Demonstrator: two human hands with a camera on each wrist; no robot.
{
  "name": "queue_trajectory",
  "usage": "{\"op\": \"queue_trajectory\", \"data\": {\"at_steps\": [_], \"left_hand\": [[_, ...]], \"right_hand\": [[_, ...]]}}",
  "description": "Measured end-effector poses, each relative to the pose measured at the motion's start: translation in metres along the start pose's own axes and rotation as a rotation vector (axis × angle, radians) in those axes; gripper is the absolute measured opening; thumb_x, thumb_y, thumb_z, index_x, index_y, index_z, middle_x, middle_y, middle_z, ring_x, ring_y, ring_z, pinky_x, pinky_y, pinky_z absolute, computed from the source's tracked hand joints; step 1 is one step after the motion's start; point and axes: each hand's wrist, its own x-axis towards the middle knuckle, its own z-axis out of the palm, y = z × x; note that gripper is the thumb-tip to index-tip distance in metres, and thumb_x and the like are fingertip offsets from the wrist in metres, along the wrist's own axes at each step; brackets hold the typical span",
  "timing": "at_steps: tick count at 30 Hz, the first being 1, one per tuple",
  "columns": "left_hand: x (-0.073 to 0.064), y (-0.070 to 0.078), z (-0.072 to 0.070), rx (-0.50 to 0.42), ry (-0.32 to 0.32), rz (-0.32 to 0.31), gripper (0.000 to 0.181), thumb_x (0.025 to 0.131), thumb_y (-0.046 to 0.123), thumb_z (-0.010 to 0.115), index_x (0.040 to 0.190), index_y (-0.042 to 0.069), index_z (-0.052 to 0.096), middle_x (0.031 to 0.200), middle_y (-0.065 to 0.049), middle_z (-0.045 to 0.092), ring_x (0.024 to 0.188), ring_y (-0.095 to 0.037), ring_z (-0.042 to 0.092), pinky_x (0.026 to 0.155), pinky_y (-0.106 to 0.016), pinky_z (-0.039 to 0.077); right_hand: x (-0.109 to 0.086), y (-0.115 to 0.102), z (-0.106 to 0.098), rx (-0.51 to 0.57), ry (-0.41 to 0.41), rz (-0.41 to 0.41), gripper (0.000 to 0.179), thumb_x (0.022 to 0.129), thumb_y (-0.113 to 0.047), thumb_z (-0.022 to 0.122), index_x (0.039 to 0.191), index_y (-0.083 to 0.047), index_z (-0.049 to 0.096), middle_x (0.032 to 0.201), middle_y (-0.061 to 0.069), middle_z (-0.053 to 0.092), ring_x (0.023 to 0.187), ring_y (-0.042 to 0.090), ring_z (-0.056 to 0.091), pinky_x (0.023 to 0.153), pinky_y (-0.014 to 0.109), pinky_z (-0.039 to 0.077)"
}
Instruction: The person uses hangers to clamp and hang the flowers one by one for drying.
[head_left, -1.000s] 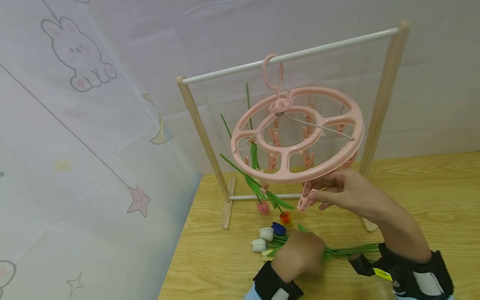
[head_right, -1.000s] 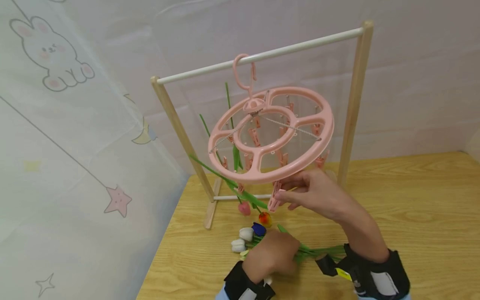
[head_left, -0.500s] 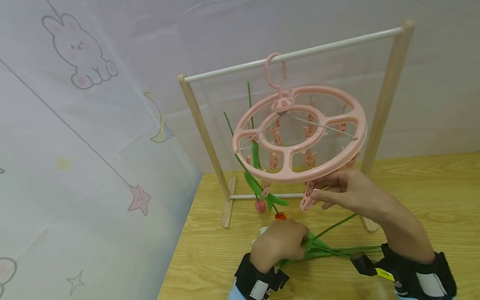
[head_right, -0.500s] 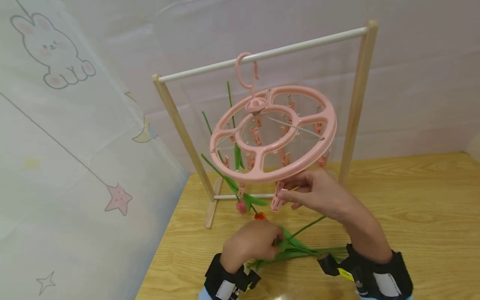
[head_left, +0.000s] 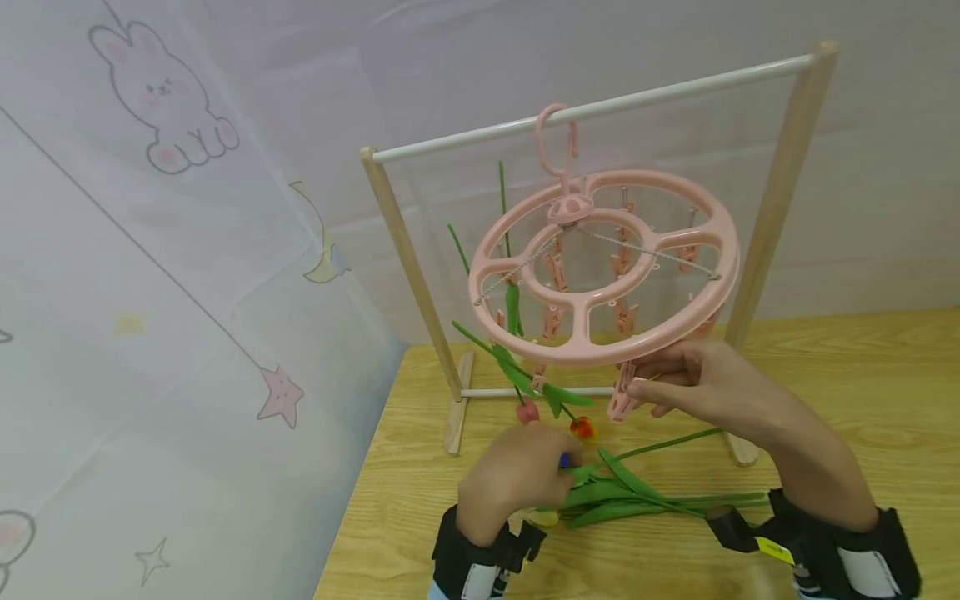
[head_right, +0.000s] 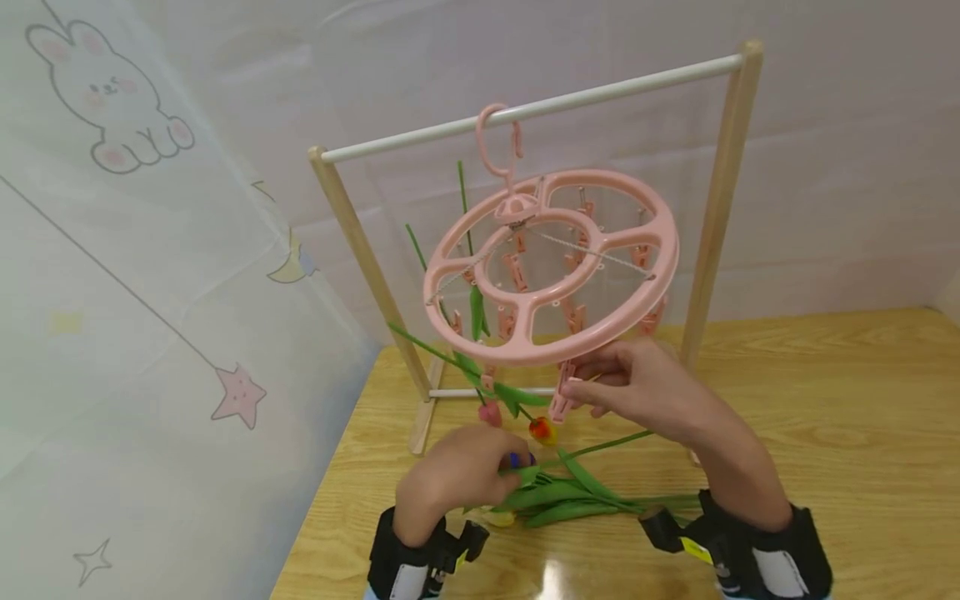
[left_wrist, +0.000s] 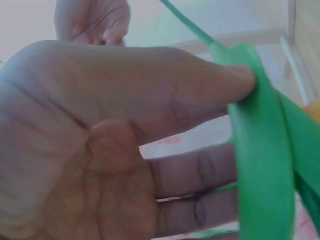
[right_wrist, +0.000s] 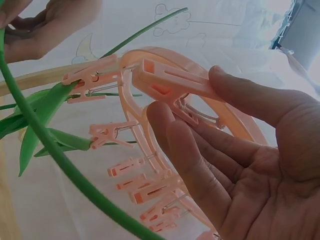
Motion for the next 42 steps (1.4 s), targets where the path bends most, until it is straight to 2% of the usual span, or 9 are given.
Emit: {"op": "queue_trajectory", "data": {"at_steps": [5, 9, 13, 20, 23, 28, 31, 35, 42], "left_hand": [[-0.010, -0.005, -0.009, -0.031, -0.007, -0.057, 0.020, 0.083, 0.012, 0.064, 0.100, 0.021, 0.071, 0.076, 0.011, 0.060, 0.053, -0.005, 0.043, 0.048, -0.019, 0.036], [-0.016, -0.007, -0.012, -0.025, 0.003, -0.091, 0.017, 0.083, 0.014, 0.065, 0.097, 0.021, 0.072, 0.076, 0.009, 0.060, 0.054, -0.005, 0.045, 0.047, -0.020, 0.039], [-0.020, -0.008, -0.015, -0.010, 0.023, -0.102, 0.014, 0.083, 0.015, 0.067, 0.094, 0.022, 0.071, 0.084, 0.009, 0.063, 0.060, -0.004, 0.047, 0.052, -0.021, 0.042], [-0.028, -0.009, -0.021, -0.019, 0.064, -0.092, 0.016, 0.085, 0.015, 0.067, 0.100, 0.021, 0.070, 0.090, 0.008, 0.065, 0.066, -0.003, 0.051, 0.058, -0.021, 0.044], [-0.031, -0.010, -0.025, -0.051, 0.133, -0.052, 0.016, 0.086, 0.017, 0.066, 0.102, 0.021, 0.069, 0.092, 0.009, 0.065, 0.073, -0.002, 0.054, 0.061, -0.020, 0.045], [-0.031, -0.011, -0.028, -0.058, 0.286, 0.067, 0.017, 0.087, 0.018, 0.065, 0.104, 0.020, 0.068, 0.096, 0.009, 0.065, 0.083, -0.002, 0.057, 0.067, -0.017, 0.047], [-0.029, -0.010, -0.029, -0.073, 0.361, 0.109, 0.017, 0.088, 0.018, 0.065, 0.105, 0.019, 0.067, 0.097, 0.009, 0.064, 0.085, -0.001, 0.057, 0.069, -0.015, 0.047], [-0.025, -0.009, -0.030, -0.105, 0.456, 0.128, 0.017, 0.088, 0.021, 0.065, 0.104, 0.017, 0.068, 0.097, 0.008, 0.065, 0.081, 0.002, 0.056, 0.066, -0.013, 0.046], [-0.020, -0.008, -0.030, -0.070, 0.600, 0.129, 0.018, 0.088, 0.026, 0.065, 0.102, 0.016, 0.068, 0.095, 0.007, 0.067, 0.073, 0.004, 0.055, 0.061, -0.013, 0.046]], "right_hand": [[-0.001, -0.001, 0.000, -0.023, -0.003, -0.022, 0.026, 0.093, -0.011, 0.057, 0.114, 0.004, 0.060, 0.104, 0.017, 0.066, 0.084, 0.016, 0.065, 0.062, 0.035, 0.056], [-0.001, -0.003, 0.000, -0.047, -0.007, -0.007, 0.025, 0.092, -0.015, 0.058, 0.111, 0.001, 0.062, 0.101, 0.012, 0.067, 0.084, 0.016, 0.064, 0.062, 0.035, 0.056], [-0.003, -0.004, -0.001, -0.080, 0.005, 0.026, 0.027, 0.092, -0.019, 0.060, 0.111, -0.002, 0.062, 0.100, 0.009, 0.068, 0.083, 0.016, 0.064, 0.062, 0.035, 0.055], [-0.004, -0.005, -0.002, -0.149, 0.039, 0.072, 0.028, 0.092, -0.024, 0.059, 0.112, -0.005, 0.063, 0.100, 0.006, 0.068, 0.082, 0.013, 0.064, 0.063, 0.034, 0.054], [-0.004, -0.006, -0.002, -0.142, 0.033, 0.085, 0.030, 0.092, -0.025, 0.059, 0.114, -0.005, 0.063, 0.102, 0.006, 0.068, 0.085, 0.014, 0.064, 0.065, 0.034, 0.054], [-0.003, -0.007, 0.000, -0.122, 0.019, 0.094, 0.033, 0.091, -0.025, 0.060, 0.116, -0.003, 0.061, 0.103, 0.008, 0.067, 0.084, 0.015, 0.064, 0.062, 0.034, 0.054], [-0.003, -0.008, 0.001, -0.110, 0.018, 0.079, 0.032, 0.091, -0.024, 0.060, 0.116, -0.003, 0.061, 0.100, 0.007, 0.068, 0.083, 0.015, 0.064, 0.062, 0.034, 0.054], [-0.003, -0.009, 0.003, -0.083, 0.017, 0.043, 0.029, 0.090, -0.022, 0.062, 0.112, -0.003, 0.062, 0.097, 0.005, 0.068, 0.083, 0.017, 0.064, 0.062, 0.034, 0.054], [0.000, -0.010, 0.007, -0.028, 0.034, 0.015, 0.028, 0.088, -0.017, 0.064, 0.108, 0.002, 0.061, 0.096, 0.009, 0.068, 0.084, 0.017, 0.065, 0.062, 0.035, 0.055]]}}
